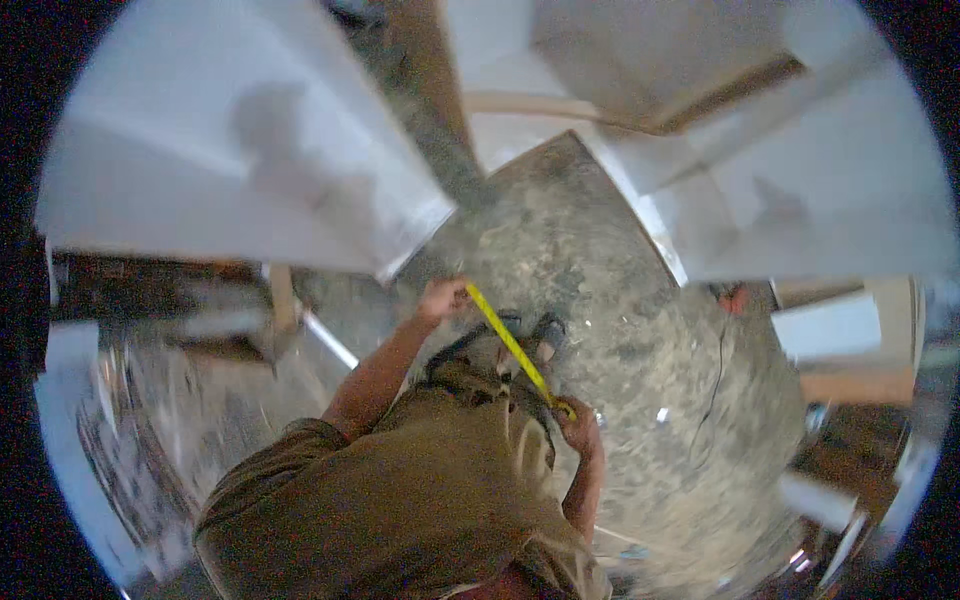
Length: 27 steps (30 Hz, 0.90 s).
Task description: The person positions and aligns white panels on a wooden workbench, takes measurements of a cabinet interior with a tape measure, and hammers a wooden board into place.
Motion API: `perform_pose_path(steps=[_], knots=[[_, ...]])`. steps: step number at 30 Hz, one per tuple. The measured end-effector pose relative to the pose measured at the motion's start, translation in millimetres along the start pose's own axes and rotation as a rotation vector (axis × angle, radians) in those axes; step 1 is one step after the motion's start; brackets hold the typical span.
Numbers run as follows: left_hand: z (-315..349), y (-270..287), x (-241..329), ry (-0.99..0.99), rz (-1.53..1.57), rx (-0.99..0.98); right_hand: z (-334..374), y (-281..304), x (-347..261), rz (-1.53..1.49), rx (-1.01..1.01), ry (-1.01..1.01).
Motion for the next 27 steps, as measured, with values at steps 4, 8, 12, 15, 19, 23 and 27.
perform_pose_path(steps=[4, 8, 12, 15, 19, 23, 27], knots=[[35.2, 44.2, -46.4, -0.002, 0.629, 0.384, -75.6, 74.6, -32.8, 0.259, -0.197, 0.19], [93.2, 133.7, -171.0, 0.18, 0.862, 0.749, -166.1, 97.1, -122.9, 0.534, -0.509, 0.339], [119.6, 186.0, -245.2, -0.036, 1.058, 0.906, -260.5, 75.4, -183.0, 0.807, -0.673, 0.463], [64.1, 185.2, -202.5, -0.002, 1.243, 1.008, -324.4, 56.1, -247.8, 0.879, -0.632, 0.523], [30.3, 199.9, -205.7, -0.009, 1.412, 1.185, -388.0, -1.7, -297.6, 0.996, -0.738, 0.611], [-27.4, 200.9, -220.0, 0.028, 1.447, 1.213, -457.1, -5.6, -306.8, 1.021, -0.772, 0.496], [-78.4, 226.2, -221.1, 0.14, 1.339, 1.208, -480.3, -27.6, -340.9, 1.063, -0.88, 0.731]])
Point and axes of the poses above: each hand's wrist, its own z-axis away from the middle knuckle, its own y-axis out of the back of the hand, x = y × z, the point moved 10 cm from there along -z, towards the middle knuckle, and after that the axes turned 2 degrees about y, right-handed, at the moved point
